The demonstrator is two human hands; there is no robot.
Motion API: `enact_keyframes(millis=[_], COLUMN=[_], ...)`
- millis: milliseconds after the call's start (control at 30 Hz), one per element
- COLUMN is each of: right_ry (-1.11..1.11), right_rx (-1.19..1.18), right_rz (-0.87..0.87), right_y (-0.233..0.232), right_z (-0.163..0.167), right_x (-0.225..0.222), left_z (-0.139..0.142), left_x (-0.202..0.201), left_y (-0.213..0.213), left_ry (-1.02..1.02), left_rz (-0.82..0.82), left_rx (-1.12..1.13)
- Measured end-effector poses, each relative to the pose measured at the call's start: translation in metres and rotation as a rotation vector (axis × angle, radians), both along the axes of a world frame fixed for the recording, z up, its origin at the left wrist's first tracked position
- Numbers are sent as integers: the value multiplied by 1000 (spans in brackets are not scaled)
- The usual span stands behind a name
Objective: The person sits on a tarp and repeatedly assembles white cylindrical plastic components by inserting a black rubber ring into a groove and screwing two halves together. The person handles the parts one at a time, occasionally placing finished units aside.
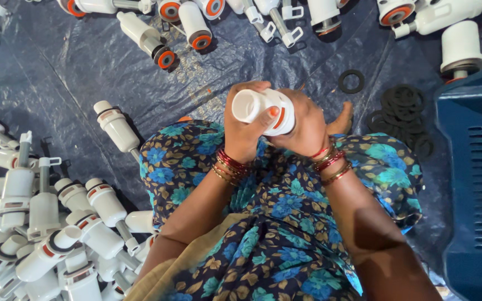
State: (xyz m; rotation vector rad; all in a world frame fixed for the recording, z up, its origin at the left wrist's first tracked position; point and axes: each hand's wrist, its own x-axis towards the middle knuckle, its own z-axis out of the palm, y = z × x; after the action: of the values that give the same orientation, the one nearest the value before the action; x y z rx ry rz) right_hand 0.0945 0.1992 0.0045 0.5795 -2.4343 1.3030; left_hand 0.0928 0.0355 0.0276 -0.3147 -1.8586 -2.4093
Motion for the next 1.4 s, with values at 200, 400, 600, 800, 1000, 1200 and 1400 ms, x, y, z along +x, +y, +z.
enact_keyframes(millis=[200, 400, 600, 800, 1000, 1200, 1400], right_ry=[82, -122, -101, -62, -342, -357, -210], right_rx=[-55, -85, -173, -23, -216, -352, -241], right_rz=[21, 217, 266, 237, 631, 400, 304], right_y=[-4, 12, 10, 9, 8, -12, -9], right_z=[-1, -12, -13, 33, 58, 23, 7], right_x=[7, 2, -4, -26, -63, -62, -66], left_z=[-4, 0, 15, 38, 66, 55, 24], left_x=[0, -6, -14, -9, -41, -58, -65], left_y=[-2, -13, -16, -5, -32, -25, -13], left_ry=[89, 110, 214, 95, 291, 145, 55], left_rz=[3, -302, -243, 41, -206, -28, -21], left_rx=[-80, 5, -119, -54, -54, -260, -80])
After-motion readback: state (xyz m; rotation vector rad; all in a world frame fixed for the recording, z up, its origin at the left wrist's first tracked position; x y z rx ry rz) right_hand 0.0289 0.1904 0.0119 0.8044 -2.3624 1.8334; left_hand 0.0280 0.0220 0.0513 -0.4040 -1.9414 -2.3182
